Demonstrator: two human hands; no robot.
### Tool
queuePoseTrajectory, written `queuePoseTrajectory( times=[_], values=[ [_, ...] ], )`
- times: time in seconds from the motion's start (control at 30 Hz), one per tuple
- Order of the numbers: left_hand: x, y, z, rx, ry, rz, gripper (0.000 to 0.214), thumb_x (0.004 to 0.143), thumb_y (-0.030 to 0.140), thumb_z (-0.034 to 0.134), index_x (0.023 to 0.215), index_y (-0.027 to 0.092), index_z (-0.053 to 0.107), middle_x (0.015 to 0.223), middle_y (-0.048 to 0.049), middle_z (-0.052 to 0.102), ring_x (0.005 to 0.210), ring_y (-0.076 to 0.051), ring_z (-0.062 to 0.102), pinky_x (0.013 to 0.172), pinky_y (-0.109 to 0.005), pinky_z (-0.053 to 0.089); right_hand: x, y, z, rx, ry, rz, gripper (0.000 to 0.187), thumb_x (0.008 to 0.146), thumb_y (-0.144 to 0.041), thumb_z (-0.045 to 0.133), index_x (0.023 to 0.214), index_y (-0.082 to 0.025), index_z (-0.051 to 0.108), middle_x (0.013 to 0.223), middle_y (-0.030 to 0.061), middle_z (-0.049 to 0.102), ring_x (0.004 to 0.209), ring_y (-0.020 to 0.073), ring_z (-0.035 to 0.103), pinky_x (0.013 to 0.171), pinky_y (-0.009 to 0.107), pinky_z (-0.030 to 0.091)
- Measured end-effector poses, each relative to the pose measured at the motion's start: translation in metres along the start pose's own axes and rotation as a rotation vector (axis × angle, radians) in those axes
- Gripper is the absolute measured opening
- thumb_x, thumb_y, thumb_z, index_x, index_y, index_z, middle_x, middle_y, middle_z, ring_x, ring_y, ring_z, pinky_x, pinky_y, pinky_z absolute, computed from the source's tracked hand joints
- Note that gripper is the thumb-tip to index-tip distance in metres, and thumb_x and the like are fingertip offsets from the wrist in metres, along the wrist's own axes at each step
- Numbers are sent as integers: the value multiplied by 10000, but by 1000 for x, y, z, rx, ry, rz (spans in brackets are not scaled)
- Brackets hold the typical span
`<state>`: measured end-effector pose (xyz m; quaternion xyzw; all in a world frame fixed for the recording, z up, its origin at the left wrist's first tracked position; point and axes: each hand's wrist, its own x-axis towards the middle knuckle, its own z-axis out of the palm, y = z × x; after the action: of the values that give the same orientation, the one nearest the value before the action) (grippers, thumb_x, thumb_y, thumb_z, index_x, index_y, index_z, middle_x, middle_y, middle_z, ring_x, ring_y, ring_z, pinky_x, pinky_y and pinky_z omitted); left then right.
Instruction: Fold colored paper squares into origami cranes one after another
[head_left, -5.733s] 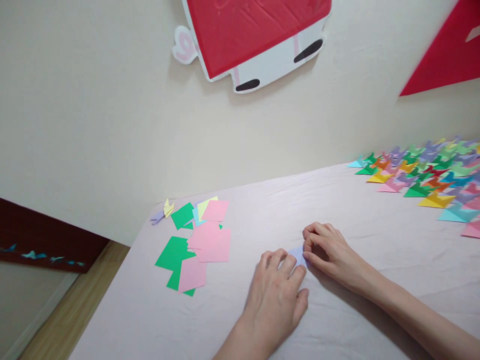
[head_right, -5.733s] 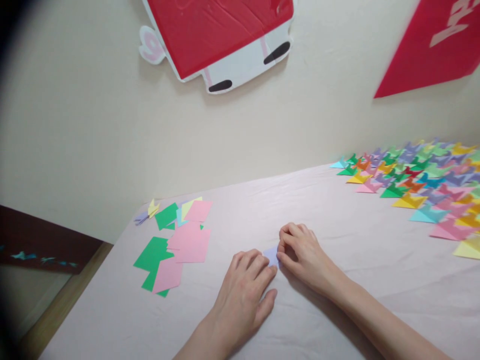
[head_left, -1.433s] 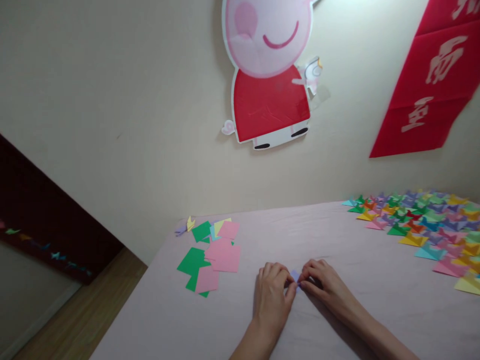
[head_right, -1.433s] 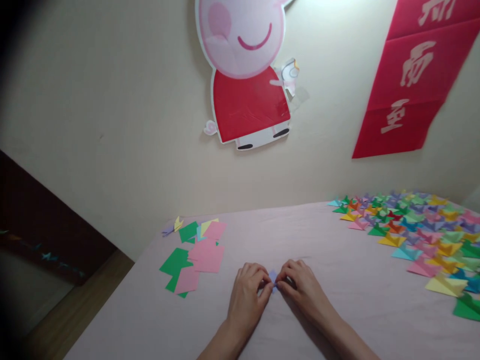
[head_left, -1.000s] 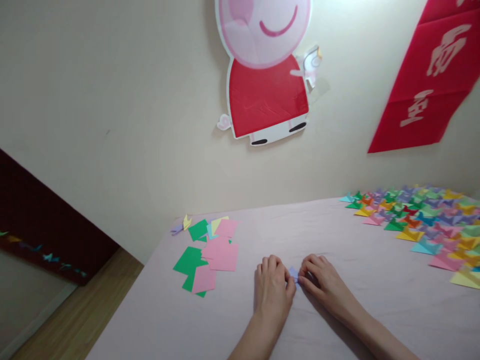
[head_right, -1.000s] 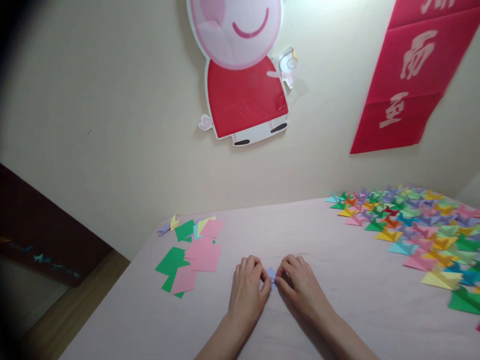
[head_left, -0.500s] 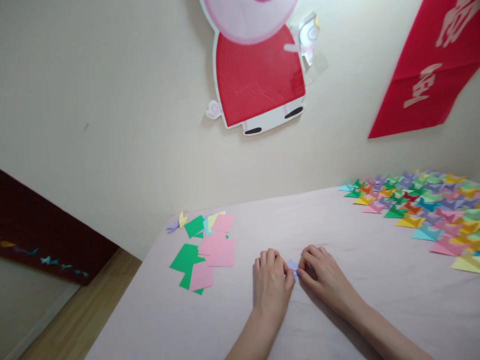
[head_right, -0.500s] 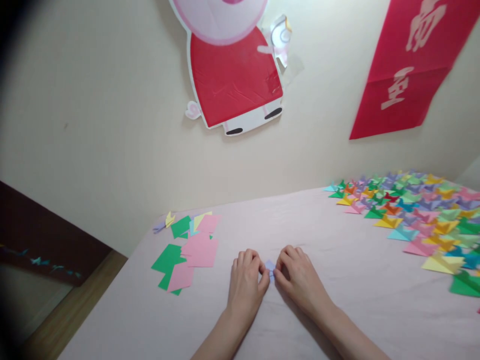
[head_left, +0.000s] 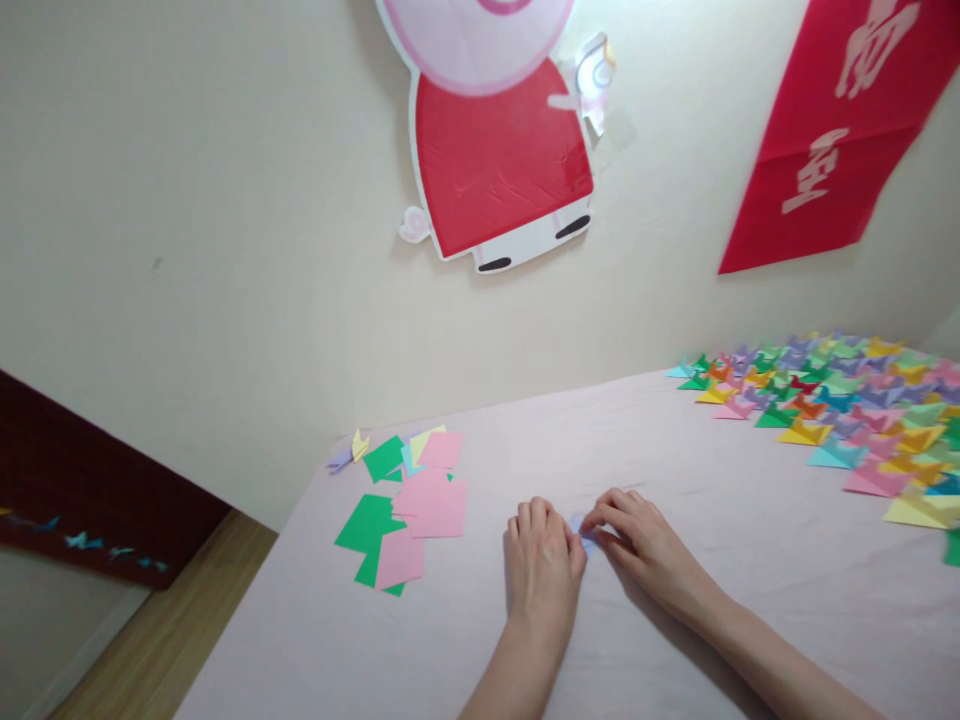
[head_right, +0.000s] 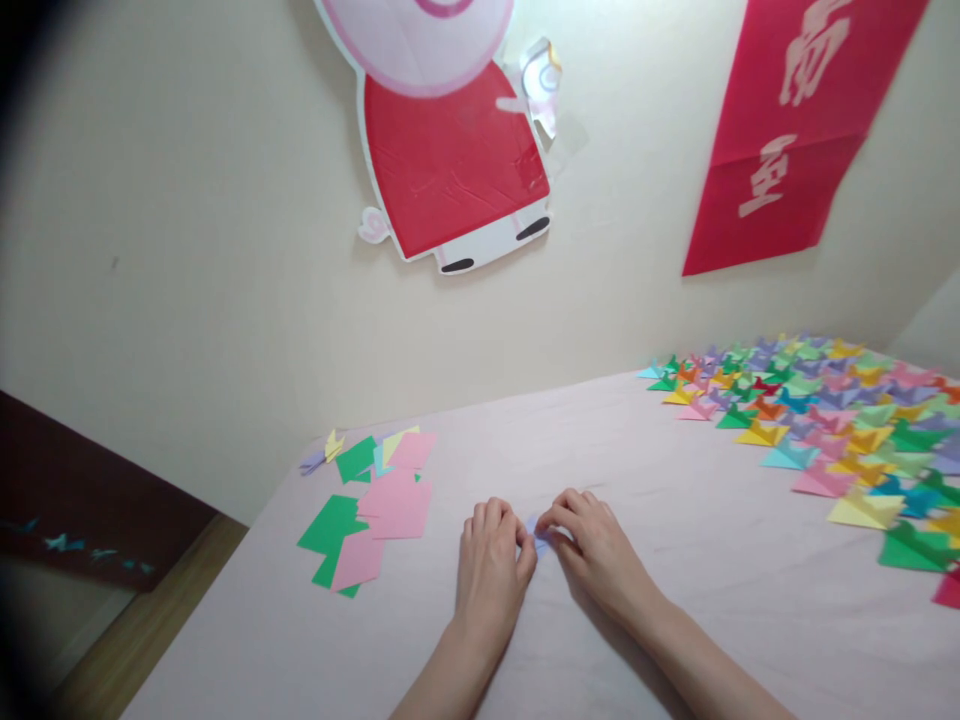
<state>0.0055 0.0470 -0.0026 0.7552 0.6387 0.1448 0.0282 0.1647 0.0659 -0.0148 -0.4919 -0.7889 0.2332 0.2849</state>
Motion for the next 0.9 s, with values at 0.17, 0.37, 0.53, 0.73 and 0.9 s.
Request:
queuePoseTrajectory(
  times=[0.17,0.37,0.53,0.73,0.9],
  values=[
    [1,1,1,27,-1,-1,95,883,119,549,856,184,611,964,-38,574,946,-242,514,798,-399,439,2,-1,0,13,-2,26,239,840,-146,490,836,-248,707,896,50,640,893,232,549,822,381,416],
    [3,2,1,52,-3,1,89,874,114,556,847,186,601,939,-40,574,926,-236,513,788,-383,432,3,2,2,11,-2,48,249,815,-140,494,824,-245,719,892,48,645,885,232,549,822,386,413],
    [2,1,4,40,21,-1,102,869,105,555,825,192,583,927,-33,560,911,-231,505,776,-375,423,3,1,2,13,11,52,251,805,-137,496,815,-246,722,887,45,646,884,231,551,824,382,414],
    [1,1,5,11,10,-16,82,874,119,569,871,200,577,955,-30,552,926,-234,498,786,-374,410,3,-5,1,8,21,90,223,798,-157,504,790,-247,709,878,37,642,889,232,557,824,379,407],
    [-2,-1,3,-123,-3,-25,133,869,126,615,944,225,568,1000,-14,551,971,-228,486,811,-356,391,5,-15,7,-84,71,152,92,784,-192,575,769,-225,660,881,46,649,884,243,549,791,378,382]
  ],
)
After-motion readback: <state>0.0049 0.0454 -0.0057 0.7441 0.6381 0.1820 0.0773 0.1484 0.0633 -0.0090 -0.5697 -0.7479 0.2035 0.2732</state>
